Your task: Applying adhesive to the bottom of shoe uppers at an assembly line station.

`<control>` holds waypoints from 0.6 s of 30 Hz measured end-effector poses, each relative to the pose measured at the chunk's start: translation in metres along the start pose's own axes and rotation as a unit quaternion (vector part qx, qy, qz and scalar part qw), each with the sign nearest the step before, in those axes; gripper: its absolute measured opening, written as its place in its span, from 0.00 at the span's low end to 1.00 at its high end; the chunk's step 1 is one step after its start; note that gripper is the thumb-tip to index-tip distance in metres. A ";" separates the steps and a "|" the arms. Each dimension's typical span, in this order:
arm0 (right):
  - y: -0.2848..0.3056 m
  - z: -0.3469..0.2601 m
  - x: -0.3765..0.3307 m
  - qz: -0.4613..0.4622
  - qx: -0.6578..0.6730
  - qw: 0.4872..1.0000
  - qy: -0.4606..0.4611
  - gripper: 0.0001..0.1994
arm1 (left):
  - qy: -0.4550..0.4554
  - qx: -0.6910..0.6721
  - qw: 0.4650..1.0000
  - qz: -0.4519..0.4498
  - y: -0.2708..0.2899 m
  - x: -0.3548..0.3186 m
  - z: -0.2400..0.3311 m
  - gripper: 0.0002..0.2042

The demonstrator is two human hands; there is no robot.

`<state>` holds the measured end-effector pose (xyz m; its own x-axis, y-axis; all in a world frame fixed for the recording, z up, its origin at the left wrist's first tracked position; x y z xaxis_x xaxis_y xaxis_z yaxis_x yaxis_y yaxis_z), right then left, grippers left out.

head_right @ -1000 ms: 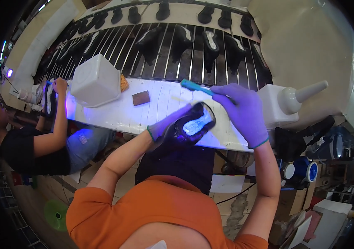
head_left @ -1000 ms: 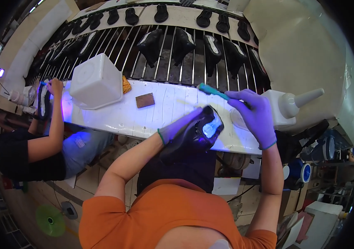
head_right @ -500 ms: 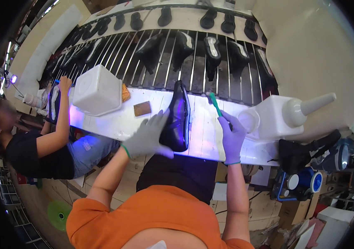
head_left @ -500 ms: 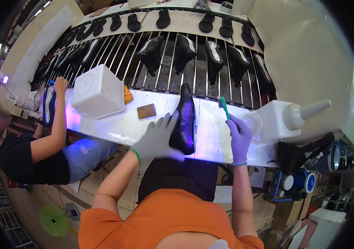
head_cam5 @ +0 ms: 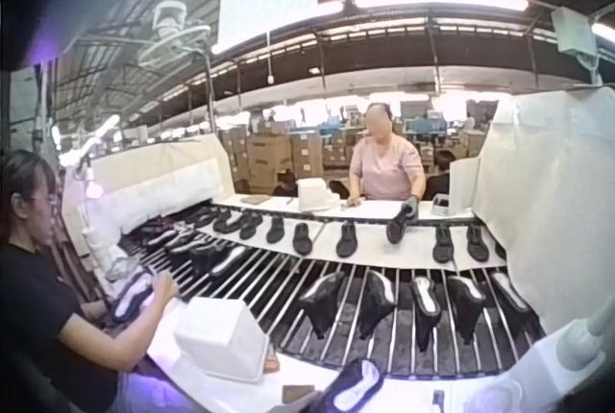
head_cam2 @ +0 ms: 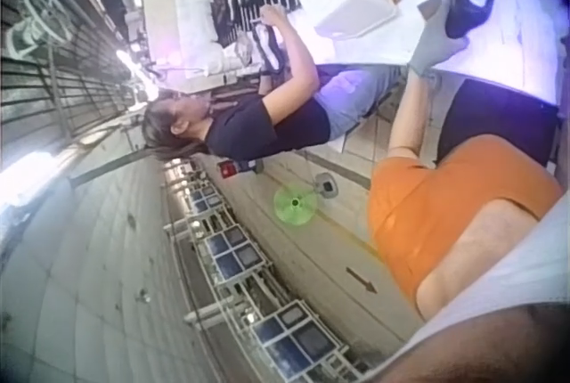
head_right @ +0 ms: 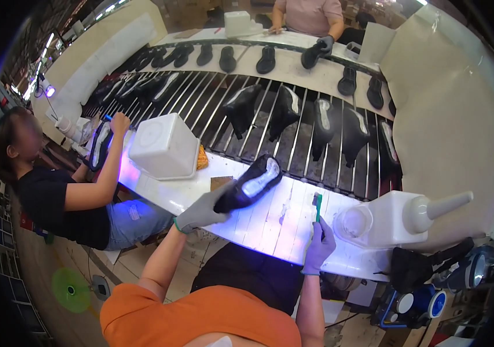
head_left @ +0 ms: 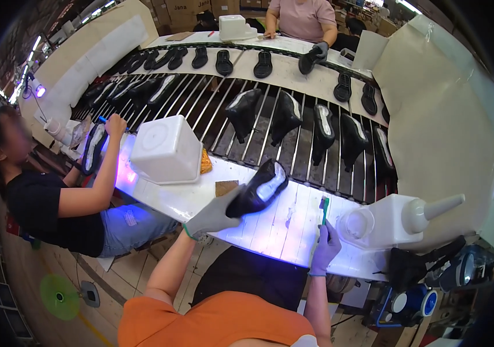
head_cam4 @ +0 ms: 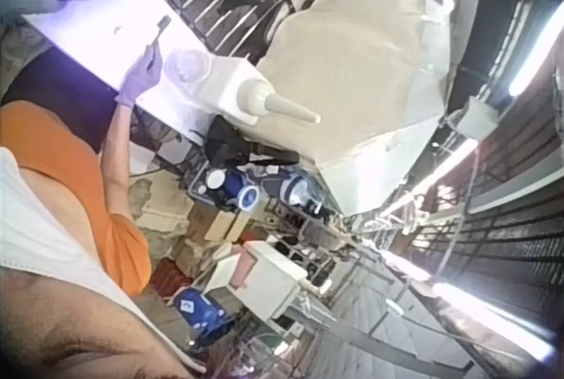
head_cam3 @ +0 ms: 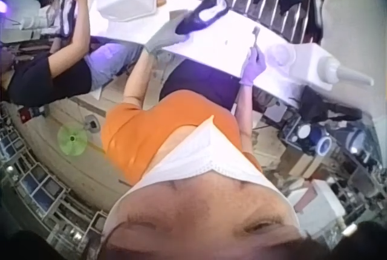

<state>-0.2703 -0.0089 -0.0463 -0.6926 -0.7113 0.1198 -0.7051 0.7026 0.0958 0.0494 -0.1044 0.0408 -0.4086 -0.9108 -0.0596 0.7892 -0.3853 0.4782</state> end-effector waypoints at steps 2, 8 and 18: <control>-0.003 -0.001 -0.001 -0.010 -0.009 1.000 -0.026 0.13 | 0.059 -0.022 0.993 0.103 0.022 0.001 -0.016 0.36; 0.003 -0.012 -0.003 -0.006 -0.029 0.999 0.020 0.13 | 0.075 -0.068 0.950 0.294 0.038 -0.003 -0.045 0.23; 0.001 -0.016 -0.002 0.003 -0.051 0.998 0.029 0.12 | -0.040 -0.218 0.863 0.454 0.113 0.083 -0.007 0.21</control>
<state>-0.2671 -0.0066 -0.0307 -0.6848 -0.7068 0.1775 -0.6796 0.7073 0.1944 0.1081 -0.2243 0.0835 0.4521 -0.8604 0.2351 0.8912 0.4466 -0.0796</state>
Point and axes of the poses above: each hand's wrist, its own x-axis towards the middle knuckle, its own y-axis out of the back of the hand, z = x × y, the point moved 9 cm from there along x, towards the middle knuckle, and after that the axes turned 4 degrees about z, right-handed, at the moved point
